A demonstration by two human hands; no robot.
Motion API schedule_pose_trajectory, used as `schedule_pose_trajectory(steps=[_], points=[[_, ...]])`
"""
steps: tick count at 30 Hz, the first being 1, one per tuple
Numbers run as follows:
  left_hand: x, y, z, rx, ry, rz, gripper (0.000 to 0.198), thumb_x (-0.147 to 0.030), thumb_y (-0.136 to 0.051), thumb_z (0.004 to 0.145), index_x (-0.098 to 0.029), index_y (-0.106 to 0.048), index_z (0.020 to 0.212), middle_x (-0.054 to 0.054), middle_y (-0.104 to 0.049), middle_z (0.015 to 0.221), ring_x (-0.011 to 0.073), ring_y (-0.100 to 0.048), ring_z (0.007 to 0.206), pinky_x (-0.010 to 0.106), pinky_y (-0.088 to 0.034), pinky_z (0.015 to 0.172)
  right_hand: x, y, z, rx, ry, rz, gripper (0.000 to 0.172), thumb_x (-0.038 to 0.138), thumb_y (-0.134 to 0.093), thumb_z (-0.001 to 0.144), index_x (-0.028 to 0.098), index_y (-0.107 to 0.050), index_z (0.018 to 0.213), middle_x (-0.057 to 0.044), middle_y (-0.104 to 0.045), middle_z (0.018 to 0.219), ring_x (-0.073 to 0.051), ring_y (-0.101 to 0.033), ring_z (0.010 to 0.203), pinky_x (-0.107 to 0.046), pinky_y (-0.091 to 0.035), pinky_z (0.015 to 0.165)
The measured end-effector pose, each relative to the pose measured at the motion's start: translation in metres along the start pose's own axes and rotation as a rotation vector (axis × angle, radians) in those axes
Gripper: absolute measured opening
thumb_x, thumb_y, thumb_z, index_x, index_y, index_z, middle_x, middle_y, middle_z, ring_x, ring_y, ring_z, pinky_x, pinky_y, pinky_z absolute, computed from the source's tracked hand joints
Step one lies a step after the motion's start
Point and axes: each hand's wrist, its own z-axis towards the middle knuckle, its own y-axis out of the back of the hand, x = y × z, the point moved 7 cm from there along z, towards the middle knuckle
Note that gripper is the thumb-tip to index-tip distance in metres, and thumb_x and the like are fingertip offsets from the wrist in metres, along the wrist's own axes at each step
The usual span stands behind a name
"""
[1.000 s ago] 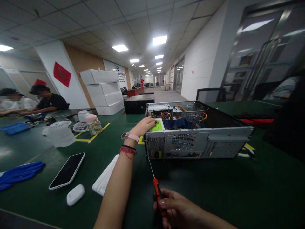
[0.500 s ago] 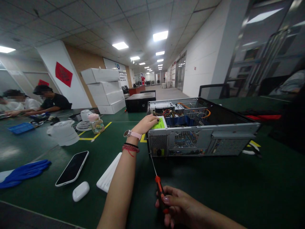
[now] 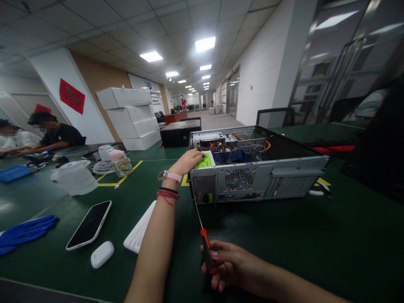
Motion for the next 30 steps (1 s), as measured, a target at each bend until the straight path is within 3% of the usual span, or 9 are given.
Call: schedule_pose_trajectory(steps=[9,16,30], points=[[-0.0004,0.0023,-0.0009,-0.037,-0.02,-0.009,0.043,-0.029,-0.027,0.09,-0.015,-0.06,0.113,0.004,-0.059,0.125,0.0177,-0.045,0.124,0.032,-0.029,0.11,-0.0019,0.0053,0.0016,-0.091,0.007,0.003,0.046,0.026,-0.075,0.061,0.017,-0.042,0.092,0.002,-0.062,0.072,-0.003,-0.048,0.042,-0.02,-0.029,0.046],[0.0018,-0.0005,0.0009,-0.033,-0.062,0.057,0.042,-0.027,-0.025,0.091,-0.016,-0.059,0.113,0.004,-0.057,0.127,0.018,-0.044,0.124,0.034,-0.03,0.109,0.0001,0.0044,0.0021,-0.068,0.033,-0.007,0.047,0.028,-0.074,0.062,0.017,-0.044,0.096,0.003,-0.06,0.076,-0.005,-0.054,0.046,-0.019,-0.034,0.045],[0.0004,-0.0003,0.0,-0.018,-0.043,0.059,0.043,-0.027,-0.024,0.091,-0.015,-0.059,0.113,0.004,-0.057,0.126,0.0176,-0.045,0.122,0.034,-0.029,0.109,0.0008,-0.0024,0.0012,0.055,0.023,-0.008,0.043,0.027,-0.066,0.073,0.016,-0.046,0.109,-0.004,-0.063,0.095,-0.012,-0.066,0.063,-0.022,-0.045,0.056]])
